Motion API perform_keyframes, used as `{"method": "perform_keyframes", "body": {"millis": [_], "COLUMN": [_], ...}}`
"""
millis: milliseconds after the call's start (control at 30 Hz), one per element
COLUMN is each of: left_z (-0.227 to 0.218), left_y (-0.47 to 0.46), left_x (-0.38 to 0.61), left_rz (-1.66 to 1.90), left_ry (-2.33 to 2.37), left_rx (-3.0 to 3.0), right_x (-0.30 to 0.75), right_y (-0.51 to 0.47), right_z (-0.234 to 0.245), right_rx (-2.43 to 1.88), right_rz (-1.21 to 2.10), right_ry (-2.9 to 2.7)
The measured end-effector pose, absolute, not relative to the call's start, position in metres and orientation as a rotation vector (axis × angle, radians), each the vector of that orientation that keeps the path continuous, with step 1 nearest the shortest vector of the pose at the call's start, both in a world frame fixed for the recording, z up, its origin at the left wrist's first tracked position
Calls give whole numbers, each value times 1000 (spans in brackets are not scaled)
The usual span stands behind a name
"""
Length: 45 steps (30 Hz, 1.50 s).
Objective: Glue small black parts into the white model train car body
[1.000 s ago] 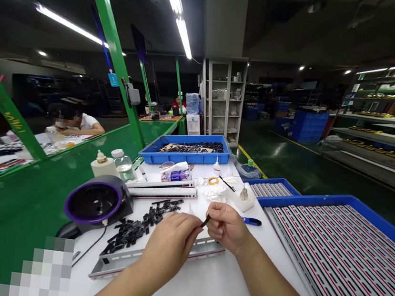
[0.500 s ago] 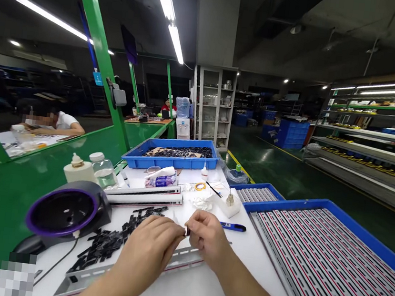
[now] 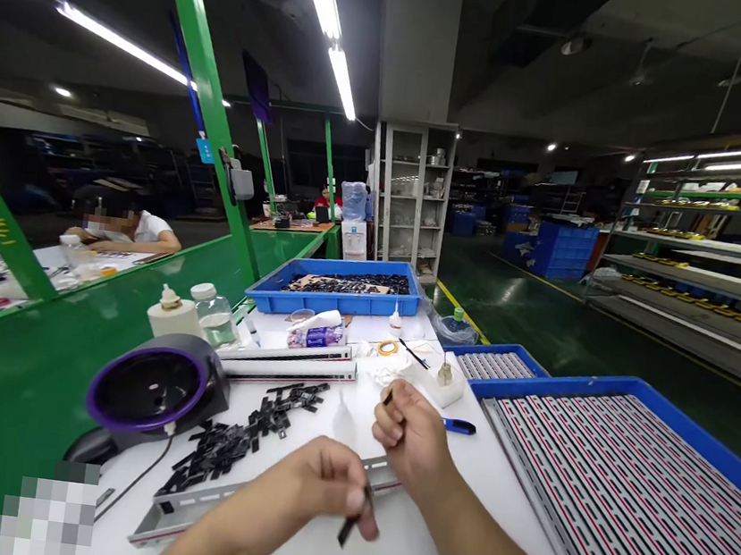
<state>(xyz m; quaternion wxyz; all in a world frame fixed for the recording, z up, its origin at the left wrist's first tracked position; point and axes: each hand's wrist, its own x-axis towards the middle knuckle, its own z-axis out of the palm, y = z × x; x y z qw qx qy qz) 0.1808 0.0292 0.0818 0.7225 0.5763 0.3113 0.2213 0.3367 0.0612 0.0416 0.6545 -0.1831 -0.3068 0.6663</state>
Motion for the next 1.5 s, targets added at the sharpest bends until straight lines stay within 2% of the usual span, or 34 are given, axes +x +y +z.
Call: {"method": "perform_keyframes", "body": {"millis": [100,200,367,567,900,1133,1200,1367,1500], "left_z": [94,103,103,93,87,93,95,98,89], "left_y": [19,24,46,50,54,52,51,50,56], "left_x": [188,191,187,192,194,200,203,198,175], "left_rz": [468,702,1046,1252,1165,1053,1035,1139,1036], "left_ry": [842,927,1035,1145,1131,943,923,1253,1354], "left_rx": [1662,1781,1651,1389,1423,1309,1306,1469,1392], "right_x": [342,344,342,336,341,356,358,350,340], "right_y": [69,69,65,58,60,61,62,59,45], "right_z": [41,40,41,37,39,39,38,34,33], "right_rx": [-489,-530,-580,-593,-559,-317,-295,-563,-772], "right_rz": [1414,1497,1662,1439,1377,1814,1839,1285,834], "right_ry": [-504,-528,-598,-950,-875,-799,-793,-993,-1294]}}
